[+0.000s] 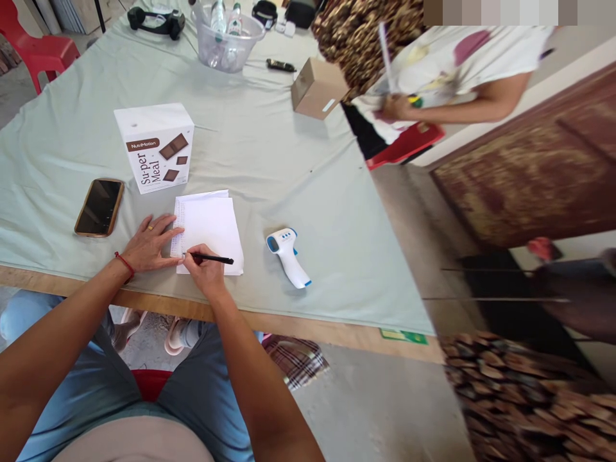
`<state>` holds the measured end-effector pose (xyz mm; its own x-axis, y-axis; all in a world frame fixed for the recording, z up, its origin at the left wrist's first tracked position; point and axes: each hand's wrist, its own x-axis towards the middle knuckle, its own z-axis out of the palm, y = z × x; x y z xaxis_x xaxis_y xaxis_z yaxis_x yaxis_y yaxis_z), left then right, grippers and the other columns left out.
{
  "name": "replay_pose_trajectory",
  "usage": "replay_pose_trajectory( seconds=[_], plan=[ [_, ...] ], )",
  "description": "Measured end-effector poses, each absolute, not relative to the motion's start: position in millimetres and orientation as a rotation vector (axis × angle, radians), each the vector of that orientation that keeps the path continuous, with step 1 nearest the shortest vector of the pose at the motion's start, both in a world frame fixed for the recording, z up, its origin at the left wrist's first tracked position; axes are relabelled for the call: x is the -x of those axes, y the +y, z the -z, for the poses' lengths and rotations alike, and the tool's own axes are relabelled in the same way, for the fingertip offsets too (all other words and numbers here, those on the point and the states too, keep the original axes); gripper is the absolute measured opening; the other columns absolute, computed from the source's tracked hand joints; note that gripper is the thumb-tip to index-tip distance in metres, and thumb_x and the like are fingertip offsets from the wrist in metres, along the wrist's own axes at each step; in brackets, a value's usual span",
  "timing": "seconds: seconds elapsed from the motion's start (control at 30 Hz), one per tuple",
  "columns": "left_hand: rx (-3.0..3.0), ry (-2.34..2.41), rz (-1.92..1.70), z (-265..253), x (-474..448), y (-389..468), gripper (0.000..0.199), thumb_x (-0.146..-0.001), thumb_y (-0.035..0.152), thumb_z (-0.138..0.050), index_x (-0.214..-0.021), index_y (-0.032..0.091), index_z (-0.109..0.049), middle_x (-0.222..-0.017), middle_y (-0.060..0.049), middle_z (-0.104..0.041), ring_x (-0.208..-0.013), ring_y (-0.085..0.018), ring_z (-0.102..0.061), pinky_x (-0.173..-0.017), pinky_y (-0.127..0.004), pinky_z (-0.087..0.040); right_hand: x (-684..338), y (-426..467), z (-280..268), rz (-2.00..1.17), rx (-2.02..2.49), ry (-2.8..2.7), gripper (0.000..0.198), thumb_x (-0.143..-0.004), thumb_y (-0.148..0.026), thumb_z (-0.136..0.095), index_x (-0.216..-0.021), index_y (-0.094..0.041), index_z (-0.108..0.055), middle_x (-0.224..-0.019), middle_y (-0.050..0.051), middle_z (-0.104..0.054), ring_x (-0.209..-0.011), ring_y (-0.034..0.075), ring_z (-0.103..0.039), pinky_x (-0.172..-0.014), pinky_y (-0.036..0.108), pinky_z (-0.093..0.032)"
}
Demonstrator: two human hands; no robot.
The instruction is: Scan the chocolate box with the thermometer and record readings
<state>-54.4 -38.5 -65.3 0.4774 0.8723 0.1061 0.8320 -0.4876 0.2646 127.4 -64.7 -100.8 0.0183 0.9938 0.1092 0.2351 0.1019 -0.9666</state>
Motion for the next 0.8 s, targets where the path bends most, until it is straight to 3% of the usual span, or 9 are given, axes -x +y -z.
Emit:
replay_pose_trajectory(
  seconds=[0.8],
  plan=[
    [-2.564,1.486,-0.317,65.3,54.4,-38.5,0.072,-0.079,0.061,-0.063,-0.136,0.019,-0.051,-0.15,-0.018,-0.04,-0.141,-0.034,-0.033,-0.117,-0.056,-0.015,-127.7,-64.5,95.3,-0.992,1.305,-1.409,0.011,-0.067,-0.034,-0.057,-0.065,-0.023,-0.058,-0.057,-0.004,-0.057,-0.055,0.014,-0.052,-0.056,0.028,-0.043]
  ],
)
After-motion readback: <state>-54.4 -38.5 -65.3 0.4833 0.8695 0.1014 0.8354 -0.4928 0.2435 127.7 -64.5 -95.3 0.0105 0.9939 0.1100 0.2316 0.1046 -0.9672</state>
